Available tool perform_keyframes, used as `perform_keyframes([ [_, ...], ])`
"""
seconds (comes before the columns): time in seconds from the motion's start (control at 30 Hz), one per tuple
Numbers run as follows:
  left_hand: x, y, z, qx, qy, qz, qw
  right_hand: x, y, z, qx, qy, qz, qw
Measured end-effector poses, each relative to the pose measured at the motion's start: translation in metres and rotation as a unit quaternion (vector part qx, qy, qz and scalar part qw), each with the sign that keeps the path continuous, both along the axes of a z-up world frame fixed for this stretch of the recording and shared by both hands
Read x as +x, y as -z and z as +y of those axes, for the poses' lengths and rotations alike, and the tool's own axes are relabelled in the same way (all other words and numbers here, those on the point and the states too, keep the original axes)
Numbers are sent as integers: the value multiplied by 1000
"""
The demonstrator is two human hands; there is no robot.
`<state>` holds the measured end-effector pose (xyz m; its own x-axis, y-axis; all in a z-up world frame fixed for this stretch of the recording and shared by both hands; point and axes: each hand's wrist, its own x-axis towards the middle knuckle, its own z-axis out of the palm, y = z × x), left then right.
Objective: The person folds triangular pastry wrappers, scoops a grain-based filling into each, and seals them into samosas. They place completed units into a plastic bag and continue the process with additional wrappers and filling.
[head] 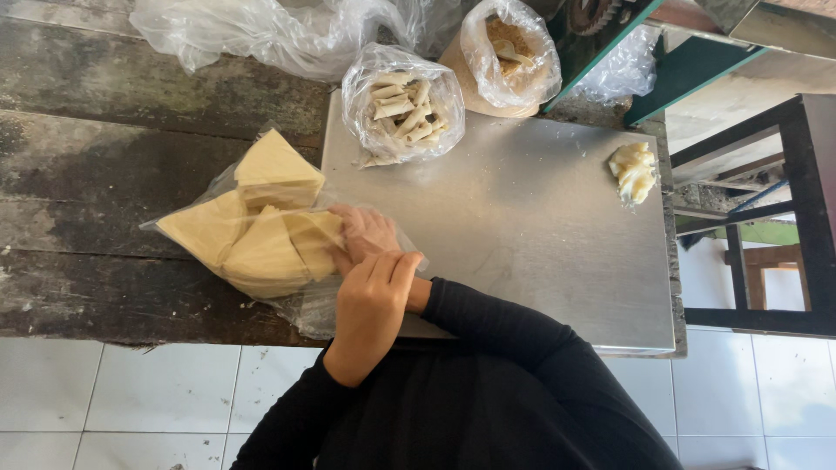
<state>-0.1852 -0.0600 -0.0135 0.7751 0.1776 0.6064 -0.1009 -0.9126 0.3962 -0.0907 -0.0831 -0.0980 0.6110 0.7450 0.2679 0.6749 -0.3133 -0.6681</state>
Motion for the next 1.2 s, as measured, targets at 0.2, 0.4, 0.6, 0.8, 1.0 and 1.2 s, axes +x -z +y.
perform_keyframes([
  [0.2,1,-8,3,-18,-5,-3,1000,-2,21,-10,4,-29,68,997],
  [0.4,-9,-28,17,-161,19,-18,987,-7,-8,-73,25,-261,263,928],
  [0.6,-11,-34,35,-274,16,59,960,63,-50,-147,-256,-267,307,877],
  [0.8,17,6,21,-153,115,131,973,216,-17,-183,-64,83,18,994],
  [1.0,16,0,3,-186,351,358,845,288,-66,-254,119,333,-102,930],
  [1.2,70,-43,-7,-311,374,232,842,234,-53,-252,-82,-35,251,964],
])
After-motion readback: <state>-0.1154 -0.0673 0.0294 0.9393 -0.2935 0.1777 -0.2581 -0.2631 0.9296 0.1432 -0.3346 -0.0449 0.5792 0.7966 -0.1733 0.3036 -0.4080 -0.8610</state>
